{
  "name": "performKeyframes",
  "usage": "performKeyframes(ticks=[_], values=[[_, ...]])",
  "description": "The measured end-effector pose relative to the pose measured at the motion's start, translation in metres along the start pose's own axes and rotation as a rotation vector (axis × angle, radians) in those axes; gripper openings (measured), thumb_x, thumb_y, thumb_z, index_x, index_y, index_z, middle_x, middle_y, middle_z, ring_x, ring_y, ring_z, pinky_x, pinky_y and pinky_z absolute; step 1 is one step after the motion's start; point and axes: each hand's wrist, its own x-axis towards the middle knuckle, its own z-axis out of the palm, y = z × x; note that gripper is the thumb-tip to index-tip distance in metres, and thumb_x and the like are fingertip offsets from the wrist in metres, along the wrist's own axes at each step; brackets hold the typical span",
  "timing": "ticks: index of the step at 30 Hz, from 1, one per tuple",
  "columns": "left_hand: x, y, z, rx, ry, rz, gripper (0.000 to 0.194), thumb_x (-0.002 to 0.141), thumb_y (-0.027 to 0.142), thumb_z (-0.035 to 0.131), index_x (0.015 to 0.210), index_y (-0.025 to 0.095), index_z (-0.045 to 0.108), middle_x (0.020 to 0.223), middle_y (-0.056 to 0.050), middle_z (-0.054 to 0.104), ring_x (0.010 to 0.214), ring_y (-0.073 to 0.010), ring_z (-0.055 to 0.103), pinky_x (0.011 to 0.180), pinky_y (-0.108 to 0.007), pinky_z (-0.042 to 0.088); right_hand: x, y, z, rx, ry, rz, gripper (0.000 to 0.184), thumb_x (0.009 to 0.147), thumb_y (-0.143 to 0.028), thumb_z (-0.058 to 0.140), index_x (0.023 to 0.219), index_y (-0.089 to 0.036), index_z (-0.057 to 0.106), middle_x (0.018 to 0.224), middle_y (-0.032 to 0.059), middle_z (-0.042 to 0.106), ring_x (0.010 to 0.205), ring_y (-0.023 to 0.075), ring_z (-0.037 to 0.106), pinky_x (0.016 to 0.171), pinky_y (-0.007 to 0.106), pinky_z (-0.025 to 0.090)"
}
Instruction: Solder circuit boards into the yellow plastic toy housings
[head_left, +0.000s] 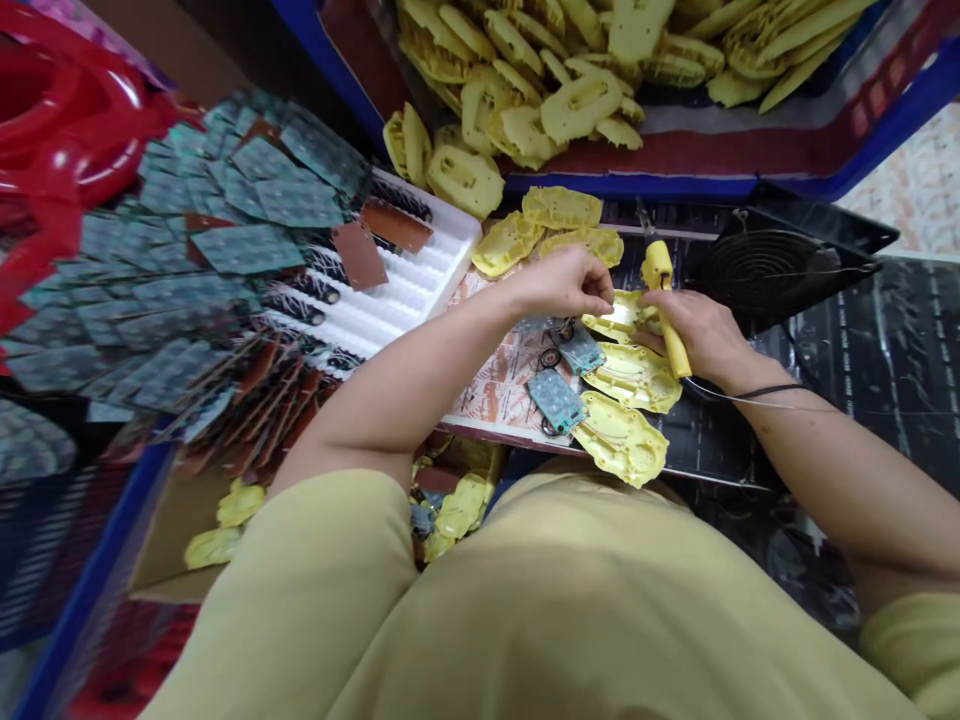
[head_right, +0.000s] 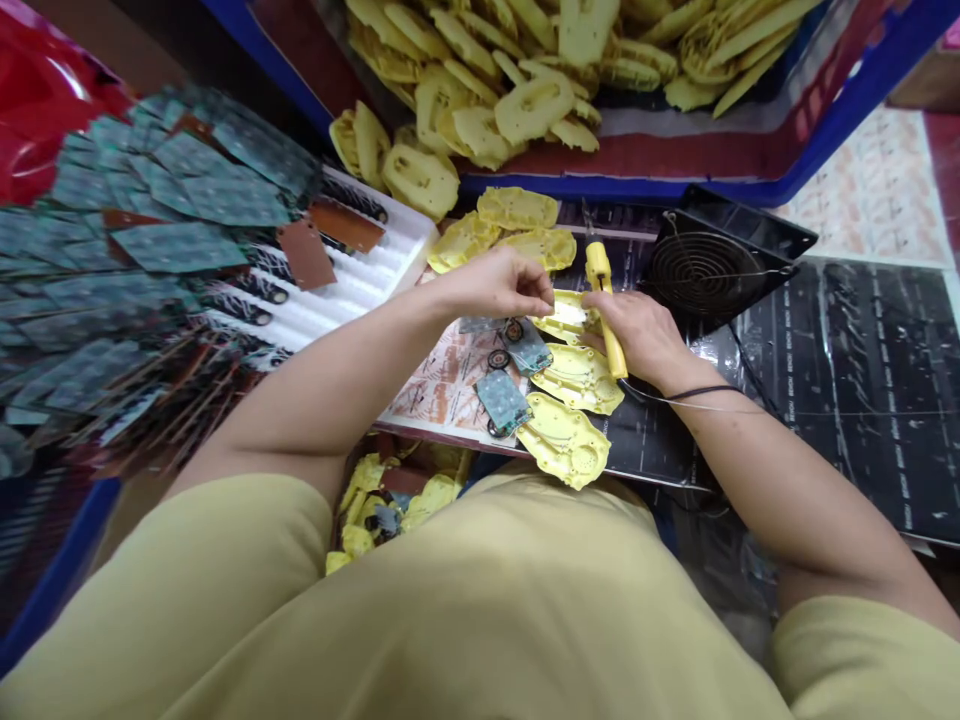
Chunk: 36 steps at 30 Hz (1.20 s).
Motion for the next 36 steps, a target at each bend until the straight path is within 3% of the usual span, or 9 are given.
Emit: performKeyframes(ticks=[5,8,13,16,20,25,28,32,36], values=[[0.009,0.004,0.030,0.177,-0.021,0.042,0.011,0.086,0.013,0.077,0.091,0.017,0.085,0.085,-0.002,0.081,0.088,-0.0182,0.074,0.088,-0.031,0.054,-0.034,-0.024,-0.030,-0.026,0.193,-0.047,0.026,0.108,-0.044,0.072,0.127,-0.026,0.073,0.114,0.0088,0.086,0.103,0.0290,0.083,0.105,0.047,0.066],[0.011,0.000,0.043,0.244,-0.018,0.064,0.016,0.087,0.014,0.074,0.095,0.018,0.086,0.091,-0.004,0.083,0.095,-0.0209,0.076,0.095,-0.034,0.057,-0.057,-0.045,-0.059,0.015,0.387,-0.114,0.016,0.107,-0.034,0.077,0.122,-0.029,0.076,0.101,0.0010,0.086,0.078,0.0197,0.081,0.079,0.031,0.066],[0.011,-0.002,0.053,0.300,0.042,0.082,0.021,0.087,0.012,0.069,0.097,0.019,0.086,0.108,-0.008,0.084,0.105,-0.0249,0.077,0.103,-0.039,0.059,-0.098,-0.062,-0.091,-0.134,0.549,-0.050,0.060,0.112,-0.065,0.061,0.165,-0.036,0.061,0.088,0.0028,0.084,0.070,0.0228,0.080,0.056,0.033,0.060],[0.010,0.001,0.057,0.320,0.049,0.081,0.023,0.086,0.011,0.066,0.097,0.019,0.086,0.107,-0.008,0.084,0.104,-0.0253,0.076,0.100,-0.038,0.059,-0.115,-0.064,-0.086,-0.171,0.649,0.036,0.054,0.110,-0.056,0.068,0.162,-0.039,0.065,0.096,0.0056,0.086,0.074,0.0261,0.081,0.059,0.038,0.062],[0.011,0.006,0.057,0.352,0.028,0.057,0.023,0.085,0.010,0.065,0.092,0.018,0.085,0.103,-0.010,0.083,0.102,-0.0272,0.076,0.097,-0.039,0.058,-0.123,-0.070,-0.066,0.055,0.592,0.078,0.059,0.098,-0.028,0.086,0.154,-0.039,0.070,0.103,0.0016,0.087,0.074,0.0230,0.081,0.061,0.034,0.066],[0.012,0.010,0.054,0.364,0.007,0.036,0.022,0.081,0.007,0.065,0.086,0.017,0.084,0.101,-0.011,0.082,0.101,-0.0295,0.076,0.099,-0.042,0.057,-0.121,-0.070,-0.050,0.195,0.578,0.060,0.023,0.091,-0.024,0.093,0.108,-0.033,0.081,0.093,-0.0005,0.086,0.067,0.0230,0.080,0.056,0.034,0.067],[0.013,0.009,0.055,0.384,0.011,0.059,0.023,0.081,0.007,0.064,0.087,0.017,0.084,0.099,-0.009,0.082,0.100,-0.0278,0.076,0.100,-0.041,0.057,-0.116,-0.067,-0.048,0.239,0.574,0.061,0.019,0.088,-0.024,0.096,0.091,-0.032,0.079,0.084,-0.0025,0.084,0.065,0.0226,0.079,0.055,0.034,0.068],[0.014,0.009,0.056,0.417,0.012,0.069,0.025,0.081,0.008,0.063,0.090,0.017,0.085,0.102,-0.010,0.083,0.102,-0.0279,0.076,0.100,-0.041,0.057,-0.111,-0.062,-0.049,0.183,0.520,0.074,0.017,0.089,-0.036,0.096,0.087,-0.033,0.080,0.080,-0.0025,0.083,0.066,0.0245,0.081,0.052,0.035,0.068],[0.014,0.012,0.056,0.450,0.000,0.045,0.028,0.081,0.009,0.062,0.093,0.017,0.086,0.104,-0.011,0.084,0.104,-0.0300,0.076,0.099,-0.042,0.058,-0.111,-0.062,-0.054,0.188,0.521,-0.022,0.021,0.087,-0.026,0.096,0.096,-0.035,0.080,0.083,-0.0048,0.084,0.066,0.0232,0.081,0.053,0.033,0.068]])
